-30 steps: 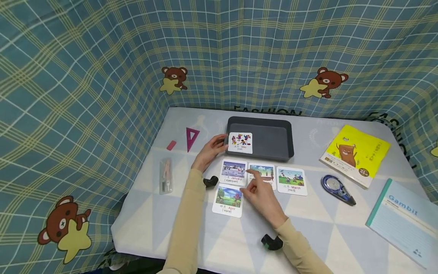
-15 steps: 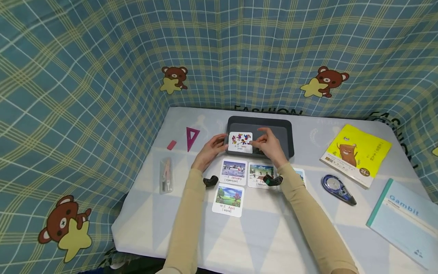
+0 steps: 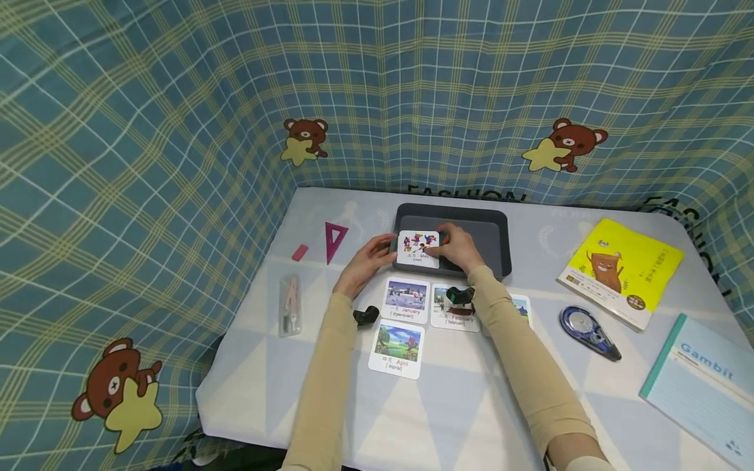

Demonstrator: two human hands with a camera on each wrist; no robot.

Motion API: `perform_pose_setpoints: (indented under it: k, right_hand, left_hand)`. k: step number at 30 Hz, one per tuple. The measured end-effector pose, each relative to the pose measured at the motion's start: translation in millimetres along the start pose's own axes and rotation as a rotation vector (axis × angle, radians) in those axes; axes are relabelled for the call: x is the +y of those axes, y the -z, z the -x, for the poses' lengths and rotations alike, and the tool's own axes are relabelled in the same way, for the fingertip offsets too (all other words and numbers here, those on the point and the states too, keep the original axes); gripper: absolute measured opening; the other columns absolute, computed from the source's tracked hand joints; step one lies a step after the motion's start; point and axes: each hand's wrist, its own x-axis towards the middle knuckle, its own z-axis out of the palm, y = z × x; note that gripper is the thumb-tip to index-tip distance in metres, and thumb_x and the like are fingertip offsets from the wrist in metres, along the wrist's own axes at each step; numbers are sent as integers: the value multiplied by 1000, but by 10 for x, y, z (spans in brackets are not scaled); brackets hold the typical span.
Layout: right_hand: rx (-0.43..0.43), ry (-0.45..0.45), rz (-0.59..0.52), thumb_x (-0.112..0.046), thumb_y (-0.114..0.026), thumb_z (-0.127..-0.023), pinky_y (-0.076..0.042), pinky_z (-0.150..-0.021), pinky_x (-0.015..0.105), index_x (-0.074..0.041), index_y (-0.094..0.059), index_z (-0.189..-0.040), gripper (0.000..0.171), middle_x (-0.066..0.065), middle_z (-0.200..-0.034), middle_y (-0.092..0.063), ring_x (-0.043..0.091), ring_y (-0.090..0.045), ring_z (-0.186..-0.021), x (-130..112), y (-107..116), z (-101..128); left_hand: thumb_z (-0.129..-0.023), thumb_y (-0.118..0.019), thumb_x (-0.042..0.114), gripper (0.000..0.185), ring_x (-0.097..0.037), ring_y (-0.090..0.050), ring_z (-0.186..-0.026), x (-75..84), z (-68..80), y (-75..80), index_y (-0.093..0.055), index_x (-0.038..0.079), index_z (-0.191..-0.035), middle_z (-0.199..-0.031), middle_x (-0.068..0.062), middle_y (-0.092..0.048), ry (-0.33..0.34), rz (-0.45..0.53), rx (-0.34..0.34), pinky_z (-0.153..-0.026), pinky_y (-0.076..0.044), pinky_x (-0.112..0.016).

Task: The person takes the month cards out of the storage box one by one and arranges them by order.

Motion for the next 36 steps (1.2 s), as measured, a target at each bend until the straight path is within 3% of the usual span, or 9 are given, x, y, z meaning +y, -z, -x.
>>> perform_pose_setpoints:
  k: [11,16,22,29,36]
  right_hand:
    - [50,-28,-41,-19,-82,-88,-43,-77,45,-6,-43,-139,65,19,-116,-47,33,-48,-93,64,-12,19]
    - [101,18,-93,-15,-79,-91,-41,-70,43,-9,-38,-141,64,16,-105,-53,32,-51,-83,77,-16,59]
    - [182,115,-128,-19,-74,-96,-41,-64,40,-16,-43,-142,56,10,-91,-56,26,-53,-74,35,53,181]
    - [220,158,-206,-27,-74,-96,-51,-62,36,-17,-43,-147,61,8,-92,-64,25,-62,-69,-90,214,587]
    - [158,140,-302,-29,-74,-96,-50,-63,43,-17,-39,-150,66,13,-89,-61,36,-58,-71,8,207,1195]
  left_hand:
    - [-94,-76,13,54,-17,-44,-140,-28,-5,-39,-57,24,-143,-150,-3,-49,16,-5,6,-116,-38,-36]
    - [-94,-76,14,54,-18,-44,-141,-46,-17,-43,-57,25,-143,-151,-3,-48,16,-8,12,-117,-37,-36]
    - [-94,-75,13,57,-19,-41,-143,-31,-30,-38,-54,23,-147,-153,-4,-45,10,5,-2,-118,-35,-37]
    - [-92,-78,16,57,-17,-43,-141,4,-14,-3,-56,23,-144,-151,-1,-48,8,6,21,-115,-38,-32]
    - [-97,-72,13,58,-21,-37,-145,-28,-20,-9,-49,19,-150,-156,-5,-42,-28,19,-39,-117,-37,-38]
